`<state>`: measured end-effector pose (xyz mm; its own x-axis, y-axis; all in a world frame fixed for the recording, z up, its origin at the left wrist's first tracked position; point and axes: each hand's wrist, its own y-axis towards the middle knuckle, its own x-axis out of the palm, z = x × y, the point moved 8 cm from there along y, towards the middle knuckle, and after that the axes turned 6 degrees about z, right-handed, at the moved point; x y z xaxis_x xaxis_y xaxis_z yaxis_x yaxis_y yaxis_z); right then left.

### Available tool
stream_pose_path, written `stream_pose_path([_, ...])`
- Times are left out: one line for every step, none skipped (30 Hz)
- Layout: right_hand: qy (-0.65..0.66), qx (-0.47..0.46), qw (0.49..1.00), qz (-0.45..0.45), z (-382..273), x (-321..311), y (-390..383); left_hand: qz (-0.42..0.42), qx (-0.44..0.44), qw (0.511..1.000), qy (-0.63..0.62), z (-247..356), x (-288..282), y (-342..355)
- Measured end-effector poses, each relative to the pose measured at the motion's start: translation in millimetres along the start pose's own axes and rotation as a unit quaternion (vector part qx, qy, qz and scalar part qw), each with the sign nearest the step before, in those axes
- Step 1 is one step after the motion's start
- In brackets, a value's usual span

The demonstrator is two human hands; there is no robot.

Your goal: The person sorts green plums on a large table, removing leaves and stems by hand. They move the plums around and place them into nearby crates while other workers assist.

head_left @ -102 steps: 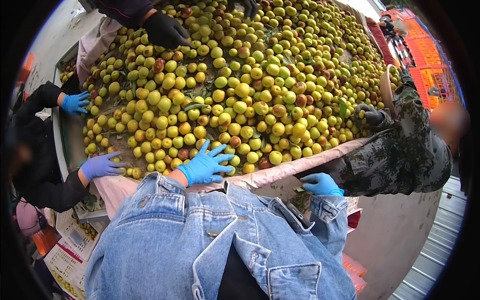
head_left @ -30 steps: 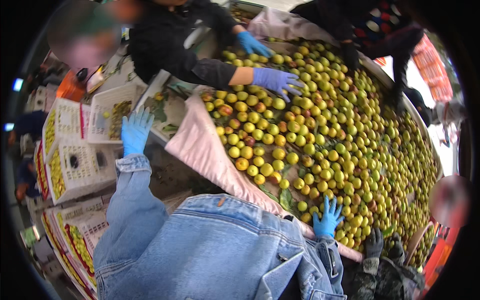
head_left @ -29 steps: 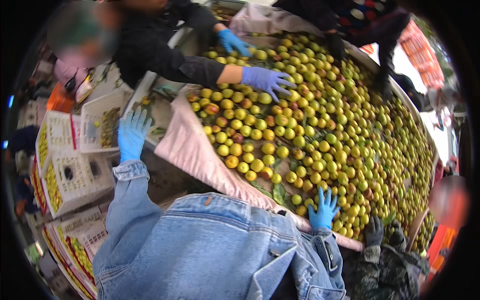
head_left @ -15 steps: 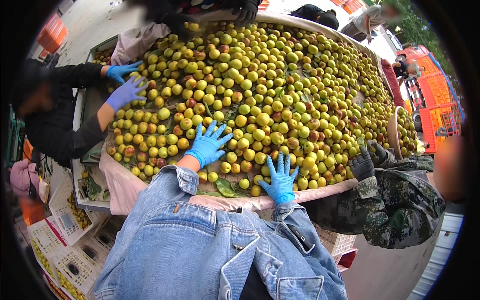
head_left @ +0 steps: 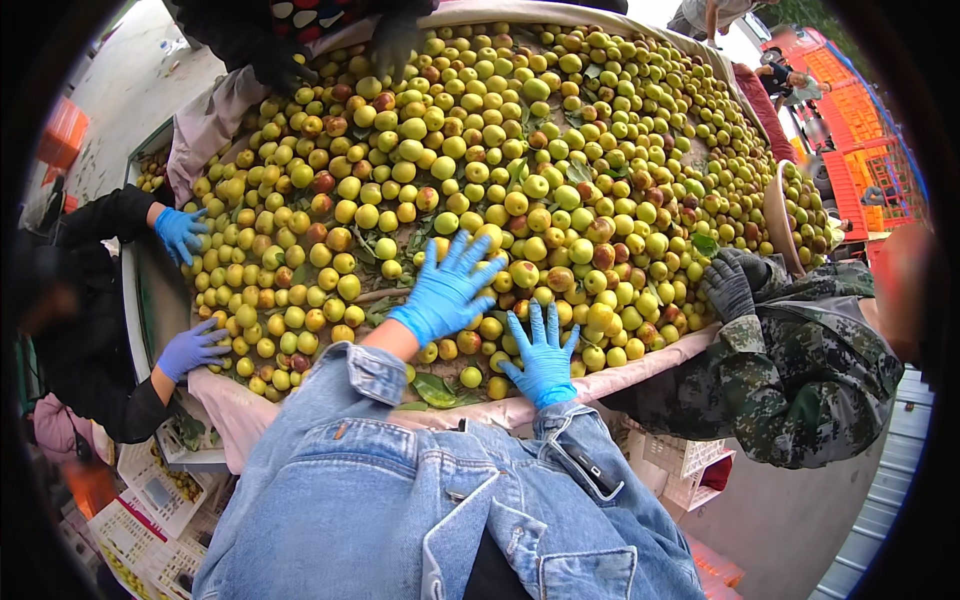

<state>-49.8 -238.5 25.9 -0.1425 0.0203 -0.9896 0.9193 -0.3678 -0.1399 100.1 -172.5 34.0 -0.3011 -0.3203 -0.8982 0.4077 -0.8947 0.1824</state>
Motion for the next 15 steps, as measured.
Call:
stream_pose_path([-0.002, 0.001, 1.000, -0.006, 2, 1, -1, -0.077, 0.041, 0.995, 0.048, 21, 13, 4])
stream_pose_path([0.003, -0.002, 1.000, -0.001, 2, 1, -1, -0.046, 0.037, 0.997, 0.042, 17, 22, 3])
stream_pose_path([0.009, -0.005, 1.000, -0.006, 0, -2, 0, -0.013, 0.031, 0.999, 0.036, 11, 35, 0])
stream_pose_path([0.003, -0.005, 1.000, -0.005, 2, -1, 0, 0.050, 0.037, 0.998, 0.016, 4, 30, -2])
stream_pose_path([-0.004, -0.005, 1.000, -0.004, 2, 0, 0, 0.069, 0.045, 0.996, 0.031, -4, 31, -4])
stream_pose_path([0.006, 0.000, 1.000, -0.004, 2, -1, 1, 0.052, 0.029, 0.996, 0.063, -19, 30, -8])
stream_pose_path([0.012, 0.000, 1.000, -0.005, 1, -1, 2, 0.036, 0.012, 0.995, 0.097, -36, 26, -13])
stream_pose_path([0.023, 0.005, 1.000, 0.003, 2, -7, 2, 0.059, -0.020, 0.994, 0.091, -55, 21, -21])
stream_pose_path([0.038, 0.005, 0.999, 0.012, 1, -10, 2, 0.079, -0.055, 0.991, 0.091, -77, 15, -33])
stream_pose_path([0.041, 0.008, 0.999, 0.014, 2, -8, 1, 0.070, -0.076, 0.989, 0.106, -99, 13, -45])
stream_pose_path([0.046, 0.015, 0.999, 0.018, 5, -7, 0, 0.059, -0.098, 0.986, 0.121, -119, 10, -56])
stream_pose_path([0.047, 0.015, 0.999, 0.024, 7, -6, 0, 0.071, -0.110, 0.983, 0.130, -136, 5, -70])
stream_pose_path([0.051, 0.012, 0.998, 0.032, 7, -6, 0, 0.082, -0.122, 0.979, 0.143, -144, -7, -76])
stream_pose_path([0.055, 0.000, 0.994, 0.093, 5, -17, 0, 0.092, -0.148, 0.973, 0.153, -149, -14, -77])
stream_pose_path([0.086, 0.007, 0.988, 0.127, 11, -22, -2, 0.101, -0.176, 0.966, 0.162, -151, -22, -78])
